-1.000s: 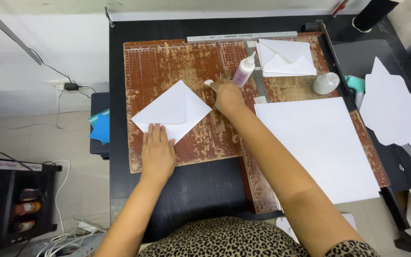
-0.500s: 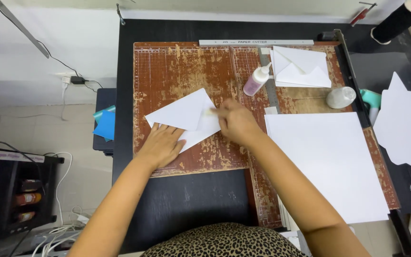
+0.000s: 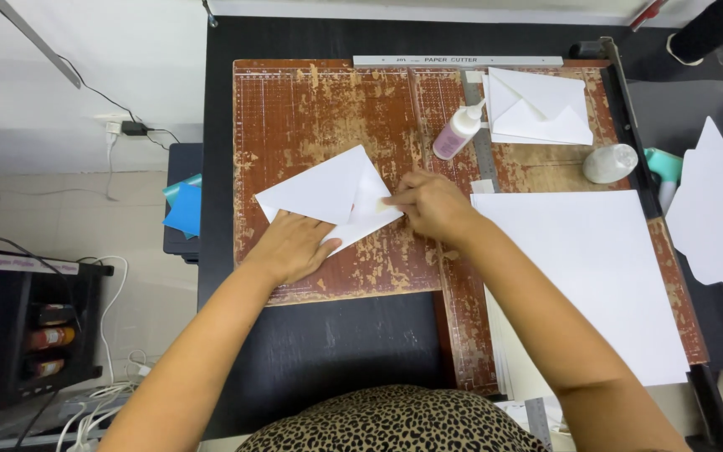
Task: Folding paper and applying glue to assemble handmade envelopes
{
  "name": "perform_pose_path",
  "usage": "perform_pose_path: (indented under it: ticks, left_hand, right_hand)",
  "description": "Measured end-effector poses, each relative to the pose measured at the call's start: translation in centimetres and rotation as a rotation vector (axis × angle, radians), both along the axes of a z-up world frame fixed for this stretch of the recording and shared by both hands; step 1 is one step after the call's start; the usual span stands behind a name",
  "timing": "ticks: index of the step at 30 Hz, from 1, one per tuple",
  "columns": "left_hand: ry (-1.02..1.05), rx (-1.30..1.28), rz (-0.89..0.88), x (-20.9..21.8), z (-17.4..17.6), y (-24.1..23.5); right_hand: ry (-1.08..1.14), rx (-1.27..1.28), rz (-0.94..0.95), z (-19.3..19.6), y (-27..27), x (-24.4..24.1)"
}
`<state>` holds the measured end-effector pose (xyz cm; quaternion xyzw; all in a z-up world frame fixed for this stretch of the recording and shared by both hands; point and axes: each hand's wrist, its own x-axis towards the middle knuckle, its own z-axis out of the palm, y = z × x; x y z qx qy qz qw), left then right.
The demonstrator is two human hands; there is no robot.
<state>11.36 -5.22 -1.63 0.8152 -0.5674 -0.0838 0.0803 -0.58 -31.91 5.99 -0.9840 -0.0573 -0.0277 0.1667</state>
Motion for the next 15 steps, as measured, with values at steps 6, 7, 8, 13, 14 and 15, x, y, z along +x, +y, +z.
perform_pose_path:
  ticks: [6, 7, 8, 13, 14, 15]
  left_hand:
    - [0.004, 0.042, 0.042, -1.8, 6.3, 0.1]
    - [0.0, 0.039, 0.041, -1.9, 6.3, 0.0]
    - [0.001, 0.055, 0.056, -2.0, 6.3, -0.1]
    - [0.006, 0.124, 0.146, -3.3, 6.3, -0.5]
    - [0.034, 0.121, 0.254, -3.7, 6.5, -0.7]
    - [0.061, 0.116, 0.361, -4.1, 6.8, -1.0]
  right_hand:
    - [0.032, -0.122, -0.061, -1.0, -2.1, -2.0]
    - [0.027, -0.124, -0.062, -0.4, -1.6, -2.0]
    - [0.001, -0.158, -0.074, 0.1, -1.1, -2.2]
    - [-0.198, -0.119, -0.251, -1.1, 0.5, -3.1]
    - [-0.169, -0.119, -0.332, -1.6, 1.0, -3.2]
    - [-0.14, -0.119, -0.413, -2.2, 1.4, -3.3]
